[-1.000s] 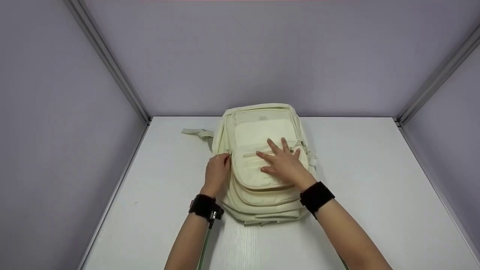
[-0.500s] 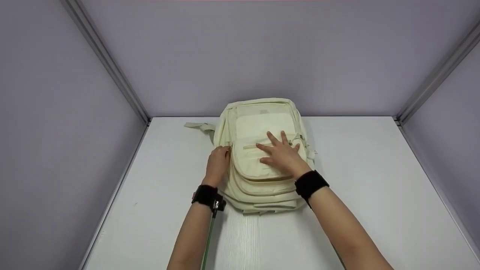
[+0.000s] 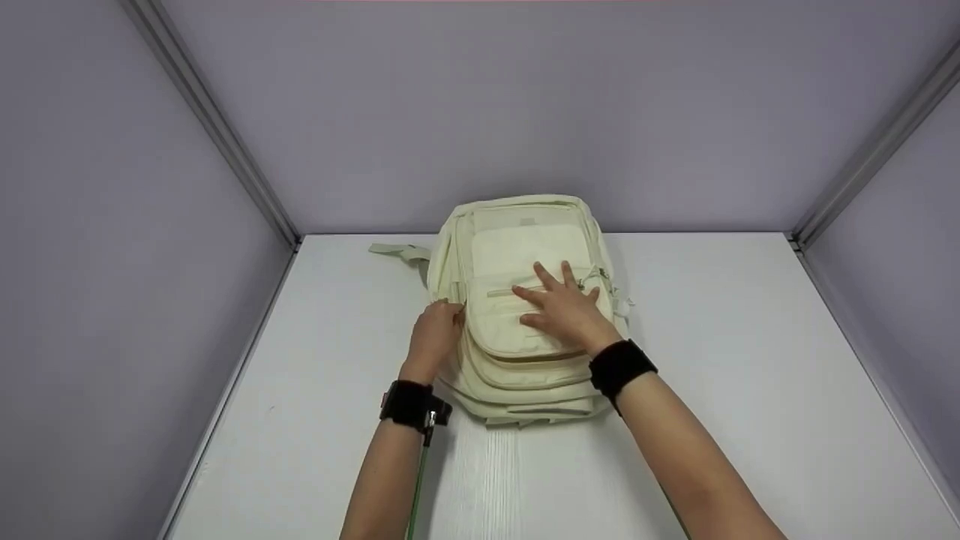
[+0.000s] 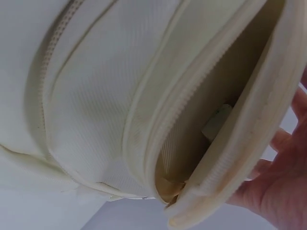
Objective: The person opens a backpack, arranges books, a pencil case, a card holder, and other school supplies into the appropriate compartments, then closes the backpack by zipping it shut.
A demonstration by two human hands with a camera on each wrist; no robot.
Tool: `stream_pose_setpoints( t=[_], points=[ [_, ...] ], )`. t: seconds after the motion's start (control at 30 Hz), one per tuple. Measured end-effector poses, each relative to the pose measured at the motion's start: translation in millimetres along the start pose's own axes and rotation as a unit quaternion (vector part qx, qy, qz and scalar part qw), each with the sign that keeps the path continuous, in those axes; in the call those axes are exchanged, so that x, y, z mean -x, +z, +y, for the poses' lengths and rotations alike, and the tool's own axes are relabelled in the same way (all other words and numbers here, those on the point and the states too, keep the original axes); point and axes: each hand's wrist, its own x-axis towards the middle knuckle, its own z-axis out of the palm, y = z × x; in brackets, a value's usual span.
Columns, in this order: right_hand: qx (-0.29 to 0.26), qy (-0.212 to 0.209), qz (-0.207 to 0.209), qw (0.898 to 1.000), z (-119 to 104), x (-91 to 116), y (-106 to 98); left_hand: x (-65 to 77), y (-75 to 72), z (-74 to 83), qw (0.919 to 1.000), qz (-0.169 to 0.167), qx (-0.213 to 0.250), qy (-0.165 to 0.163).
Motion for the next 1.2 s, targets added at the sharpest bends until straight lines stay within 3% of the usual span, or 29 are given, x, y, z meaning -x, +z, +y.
stream_pose_setpoints(
  t=[0.2,0.4,0.57,0.7,0.83,1.03,1.2],
  points=[
    [0.004,-0.001,0.001,1.000,-2.2,-0.8,2.5,15.0,-7.3,0.4,0.9990,-0.043,-0.012,0.005],
    [0.013,-0.006,0.004,1.000,-3.3,-2.9,3.3,28.3,-15.3,3.4,0.9944,-0.099,-0.004,0.038],
    [0.016,-0.009,0.010,1.000,-3.5,-3.6,2.8,35.9,-21.2,9.1,0.9889,-0.125,-0.009,0.080],
    [0.008,-0.010,0.010,1.000,-3.0,-3.4,3.1,39.6,-21.8,15.2,0.9801,-0.150,-0.010,0.130],
    [0.010,-0.015,0.017,1.000,-1.7,-3.9,4.2,40.7,-20.3,23.5,0.9717,-0.174,-0.001,0.160],
    [0.032,-0.013,0.020,0.999,2.4,-1.8,9.9,41.6,-10.1,42.0,0.9614,-0.213,0.020,0.173],
    [0.038,-0.016,0.036,0.998,4.9,4.2,15.0,40.5,1.9,57.7,0.9546,-0.234,-0.003,0.184]
  ],
)
